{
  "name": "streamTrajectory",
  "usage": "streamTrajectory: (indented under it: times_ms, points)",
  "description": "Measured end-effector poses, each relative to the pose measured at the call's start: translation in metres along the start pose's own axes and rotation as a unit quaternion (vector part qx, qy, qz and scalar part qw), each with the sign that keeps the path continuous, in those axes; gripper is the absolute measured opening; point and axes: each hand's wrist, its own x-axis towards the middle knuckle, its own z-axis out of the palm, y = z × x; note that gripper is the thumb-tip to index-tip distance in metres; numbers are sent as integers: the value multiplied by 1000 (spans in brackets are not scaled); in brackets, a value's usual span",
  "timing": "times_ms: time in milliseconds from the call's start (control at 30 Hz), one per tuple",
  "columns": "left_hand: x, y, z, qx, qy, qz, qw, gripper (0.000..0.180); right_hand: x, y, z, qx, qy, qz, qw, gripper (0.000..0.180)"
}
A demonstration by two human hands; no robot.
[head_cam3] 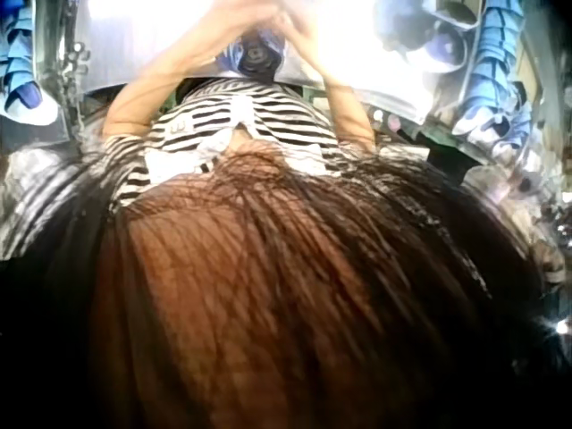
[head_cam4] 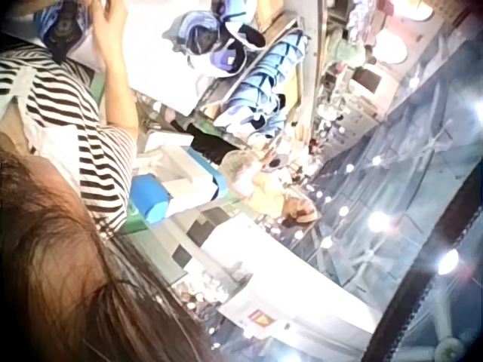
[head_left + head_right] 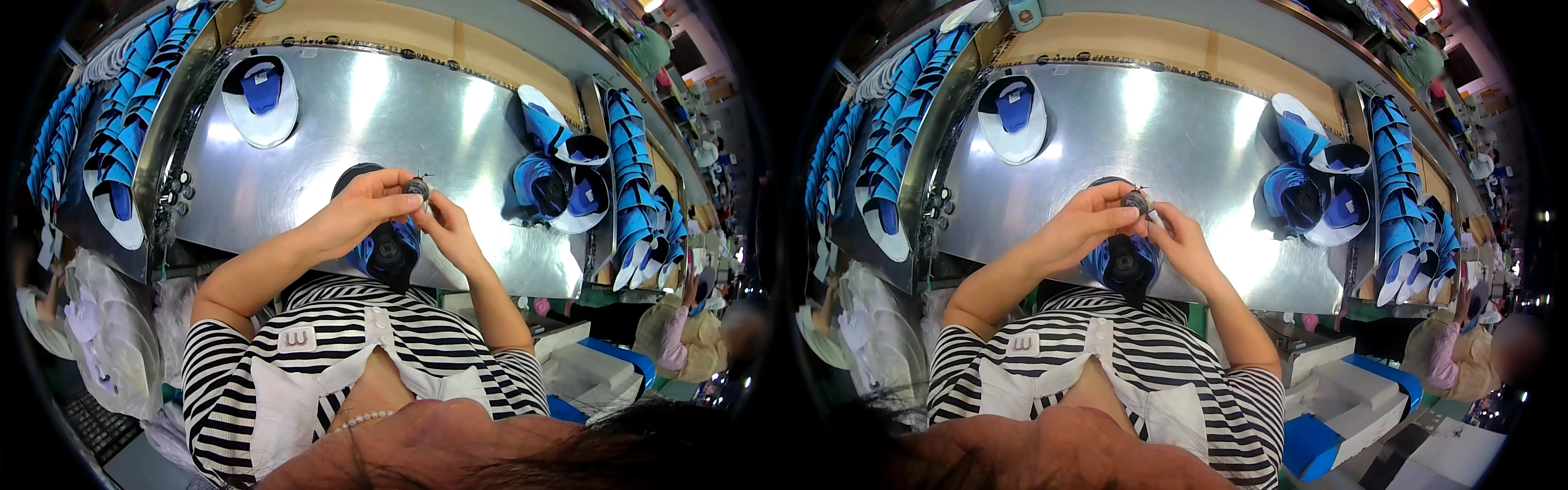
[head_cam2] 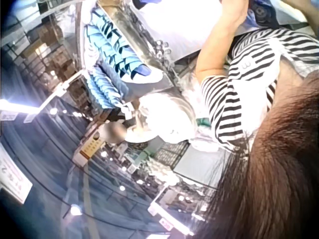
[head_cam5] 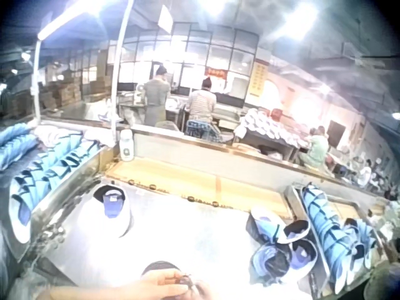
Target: The person uses a marking pen to draw precise white lines on the back of blue and black shoe uppers, then organizes the uppers into stacks and moves them on a metal worktable.
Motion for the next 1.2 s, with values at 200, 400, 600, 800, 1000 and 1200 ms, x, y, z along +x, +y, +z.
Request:
streamTrajectory:
  times_ms: [200, 400, 600, 800, 1000, 1200]
  points:
    - [-13, -10, -10, -32, 4, -24, 999, 21, -8, -17, 12, 62, 80, -162, 982, 32]
    - [-20, -16, -6, -2, 8, -35, 999, 24, 6, -33, 15, 57, 76, -147, 985, 55]
    - [-21, -18, -9, -31, -16, -53, 998, 26, 8, -30, 16, 39, 70, -176, 981, 43]
    - [-18, -23, -13, -57, -34, -65, 996, 24, 8, -22, 16, -20, 68, -217, 974, 43]
    - [-17, -24, -15, -60, -42, -73, 995, 23, 6, -24, 20, -27, 75, -217, 973, 48]
    - [-19, -21, -13, -36, -32, -69, 996, 24, 6, -23, 17, -27, 70, -215, 974, 44]
